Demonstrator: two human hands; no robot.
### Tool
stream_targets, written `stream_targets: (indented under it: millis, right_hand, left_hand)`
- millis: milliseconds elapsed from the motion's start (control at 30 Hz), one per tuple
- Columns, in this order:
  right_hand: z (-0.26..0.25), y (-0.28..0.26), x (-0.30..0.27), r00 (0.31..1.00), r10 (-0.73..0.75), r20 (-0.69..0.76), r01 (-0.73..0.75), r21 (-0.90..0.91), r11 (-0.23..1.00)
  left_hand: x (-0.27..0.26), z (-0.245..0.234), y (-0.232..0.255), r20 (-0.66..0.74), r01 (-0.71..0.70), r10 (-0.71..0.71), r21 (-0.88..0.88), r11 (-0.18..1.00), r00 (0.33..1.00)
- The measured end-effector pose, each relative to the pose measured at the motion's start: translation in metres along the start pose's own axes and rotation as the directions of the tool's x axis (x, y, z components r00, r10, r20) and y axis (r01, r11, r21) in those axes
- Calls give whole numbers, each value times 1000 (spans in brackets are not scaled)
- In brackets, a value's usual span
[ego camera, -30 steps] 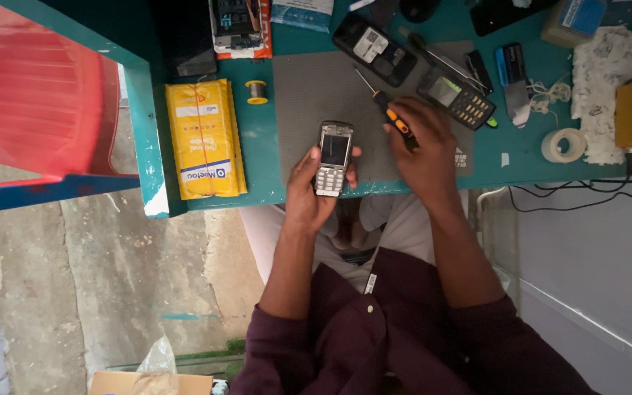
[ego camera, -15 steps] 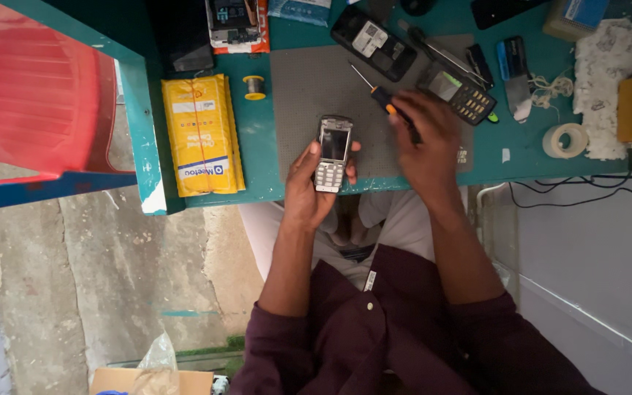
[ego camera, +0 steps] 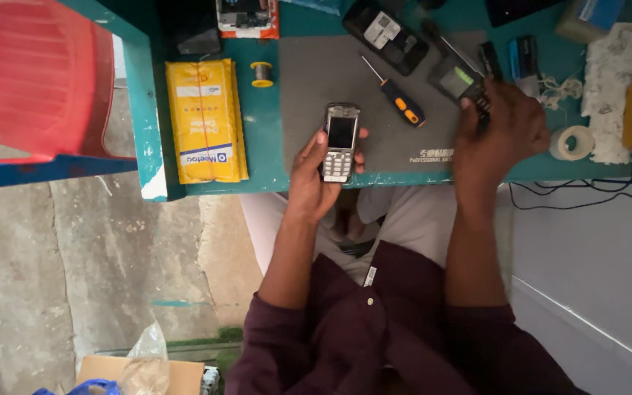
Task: The person disassembles a mobile phone, removes the battery, and then uses a screwdriver to open another phone. They handle the phone's internal components and casing throughout the process.
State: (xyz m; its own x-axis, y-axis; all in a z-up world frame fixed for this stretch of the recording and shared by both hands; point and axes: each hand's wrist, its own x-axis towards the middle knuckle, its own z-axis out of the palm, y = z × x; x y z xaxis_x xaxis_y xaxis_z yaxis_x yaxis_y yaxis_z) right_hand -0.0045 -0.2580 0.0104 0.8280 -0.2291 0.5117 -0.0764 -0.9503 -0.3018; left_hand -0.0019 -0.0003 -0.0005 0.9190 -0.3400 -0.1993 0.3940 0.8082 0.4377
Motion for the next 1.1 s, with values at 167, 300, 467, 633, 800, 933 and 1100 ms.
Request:
stream_targets:
  millis: [167,300,467,633,800,933,1100]
  right_hand:
    - [0,4,-1,999,-8,-42,12,92,996]
    - [-3,0,-4,998,27,-62,-6,324,946]
    - [-8,-3,-6,997,46,-60,-17,415,910]
    - [-11,-5,-3,995,88,39,-96,487,868]
    - [-16,-15,2,989,96,115,-138,454,880]
    - [-19,-24,4,984,-149,-93,161,142,977]
    - [-20,-35,-25,972,-230,-51,234,299,925]
  left_hand:
    - [-1,2,1,8,-25,25,17,1000,1000]
    - [-1,3,1,29,-50,49,21,999,998]
    - [0,5,4,43,-48,47,19,999,998]
    - [0,5,3,69,-54,54,-5,999,996]
    - [1,6,3,97,-65,66,-14,998,993]
    - [1,9,4,66,-47,49,-36,998,997]
    - [2,10,6,52,-47,50,-49,998,997]
